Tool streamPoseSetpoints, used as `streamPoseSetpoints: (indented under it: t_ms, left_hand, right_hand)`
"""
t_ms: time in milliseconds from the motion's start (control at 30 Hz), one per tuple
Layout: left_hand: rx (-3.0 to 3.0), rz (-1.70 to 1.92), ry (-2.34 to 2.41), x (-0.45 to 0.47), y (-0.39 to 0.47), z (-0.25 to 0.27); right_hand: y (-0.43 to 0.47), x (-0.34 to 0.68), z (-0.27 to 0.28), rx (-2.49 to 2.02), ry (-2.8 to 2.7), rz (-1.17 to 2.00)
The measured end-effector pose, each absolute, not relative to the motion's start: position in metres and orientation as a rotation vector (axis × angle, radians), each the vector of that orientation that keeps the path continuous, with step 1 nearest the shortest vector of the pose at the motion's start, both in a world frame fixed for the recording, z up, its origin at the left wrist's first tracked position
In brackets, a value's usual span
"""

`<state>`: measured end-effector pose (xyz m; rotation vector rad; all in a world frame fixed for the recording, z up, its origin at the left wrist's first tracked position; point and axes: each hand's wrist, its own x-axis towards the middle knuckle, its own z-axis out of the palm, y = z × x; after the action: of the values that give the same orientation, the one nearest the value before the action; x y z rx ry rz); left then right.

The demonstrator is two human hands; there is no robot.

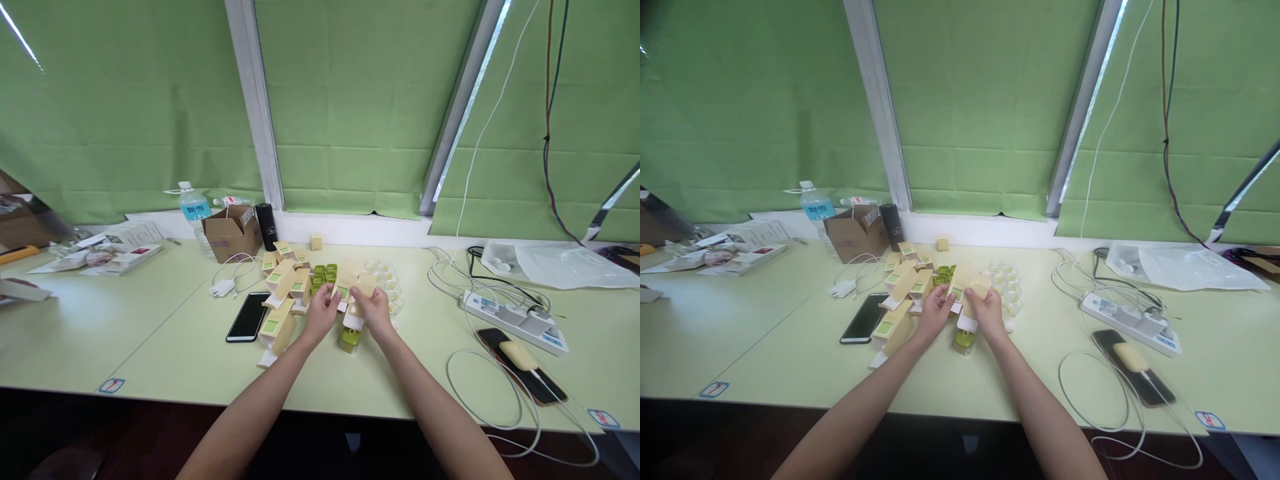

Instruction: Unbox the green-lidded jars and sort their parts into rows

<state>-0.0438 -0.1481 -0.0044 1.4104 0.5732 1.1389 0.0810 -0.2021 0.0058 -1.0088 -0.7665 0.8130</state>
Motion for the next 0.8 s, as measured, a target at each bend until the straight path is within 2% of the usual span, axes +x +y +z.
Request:
streamPoseSetpoints:
  t_ms: [167, 367, 533, 800]
  left_hand:
    - [1.365, 1.096, 0.665, -0.046, -0.143, -0.003]
    - [1.235, 1.209, 0.765, -0.046, -0.135, -0.005]
    - [1.274, 1.229, 0.719, -0.048, -0.135, -0.002]
    - [1.528, 1.270, 0.780, -0.053, -0.147, -0.004]
  right_hand:
    - [-0.202, 0.085, 0.010, -1.044, -0.829, 0.792]
    - [-0.204, 0.085, 0.009, -1.108, -0.928, 0.874]
    - [-0.180, 0.105, 0.014, -1.408, -0.943, 0.585]
    - [-0.069, 0.162, 0.054, -1.791, -0.836, 0.339]
